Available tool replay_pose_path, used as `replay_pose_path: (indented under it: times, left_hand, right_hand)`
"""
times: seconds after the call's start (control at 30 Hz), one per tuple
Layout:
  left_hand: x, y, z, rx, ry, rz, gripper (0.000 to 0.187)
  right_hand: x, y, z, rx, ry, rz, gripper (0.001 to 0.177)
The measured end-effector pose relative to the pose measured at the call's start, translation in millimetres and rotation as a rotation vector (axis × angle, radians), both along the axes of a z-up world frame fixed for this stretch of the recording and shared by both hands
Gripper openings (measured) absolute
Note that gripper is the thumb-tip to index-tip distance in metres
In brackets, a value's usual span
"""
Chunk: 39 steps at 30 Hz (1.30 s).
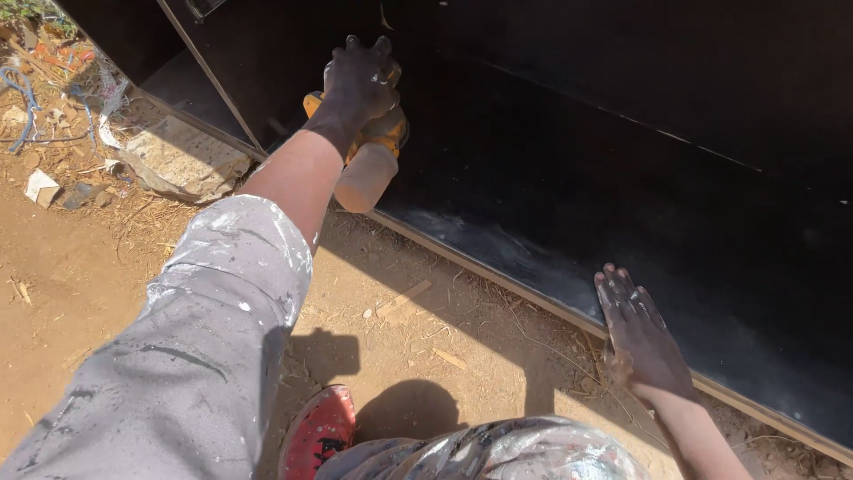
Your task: Using an electric orbital sander to smooth the interior panels and edges of a black wooden cabinet.
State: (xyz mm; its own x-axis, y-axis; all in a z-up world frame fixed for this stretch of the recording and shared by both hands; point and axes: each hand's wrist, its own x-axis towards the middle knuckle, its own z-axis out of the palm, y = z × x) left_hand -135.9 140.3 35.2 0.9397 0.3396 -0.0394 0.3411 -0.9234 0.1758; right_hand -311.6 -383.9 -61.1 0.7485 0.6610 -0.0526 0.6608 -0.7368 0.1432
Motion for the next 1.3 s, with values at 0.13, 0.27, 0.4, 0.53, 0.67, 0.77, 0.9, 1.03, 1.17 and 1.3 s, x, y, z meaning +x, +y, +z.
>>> replay_pose_path:
  times: [0.13, 0.27, 0.4, 0.53, 0.67, 0.77, 0.9, 1.03, 1.17, 1.3]
  left_hand:
    - [1, -30, 3, 0.021, 0.001, -0.100, 0.062]
    - [-14, -83, 10, 0.058, 0.019, -0.215, 0.072]
    - [-19, -131, 8, 0.033, -0.047, -0.369, 0.075]
    - [-37, -160, 11, 0.046, -0.031, -0.549, 0.079]
    - [-50, -150, 18, 0.097, 0.060, -0.527, 0.084]
    - [-36, -156, 11, -0.032, -0.012, -0.376, 0.080]
    - [-32, -187, 13, 0.053, -0.013, -0.491, 0.080]
    - [-45, -163, 14, 0.056, 0.071, -0.417, 0.090]
    - [-32, -175, 4, 0.022, -0.043, -0.370, 0.074]
    - [-46, -187, 15, 0.038, 0.004, -0.484, 0.079]
  right_hand:
    - [13, 7, 15, 0.121, 0.115, 0.026, 0.128]
    - [12, 5, 10, 0.124, 0.063, 0.017, 0.132]
    - [12, 7, 8, 0.089, 0.089, -0.004, 0.134]
    - [8, 5, 8, 0.121, 0.074, 0.010, 0.130]
    - [9, 4, 3, 0.101, 0.017, 0.012, 0.130]
    - [7, 8, 6, 0.104, 0.052, -0.005, 0.133]
    - [10, 5, 4, 0.126, 0.064, -0.013, 0.133]
    - [9, 5, 0, 0.109, 0.048, -0.027, 0.132]
    - [7, 2, 2, 0.091, 0.016, 0.019, 0.133]
    - [14, 2, -2, 0.100, 0.011, 0.004, 0.128]
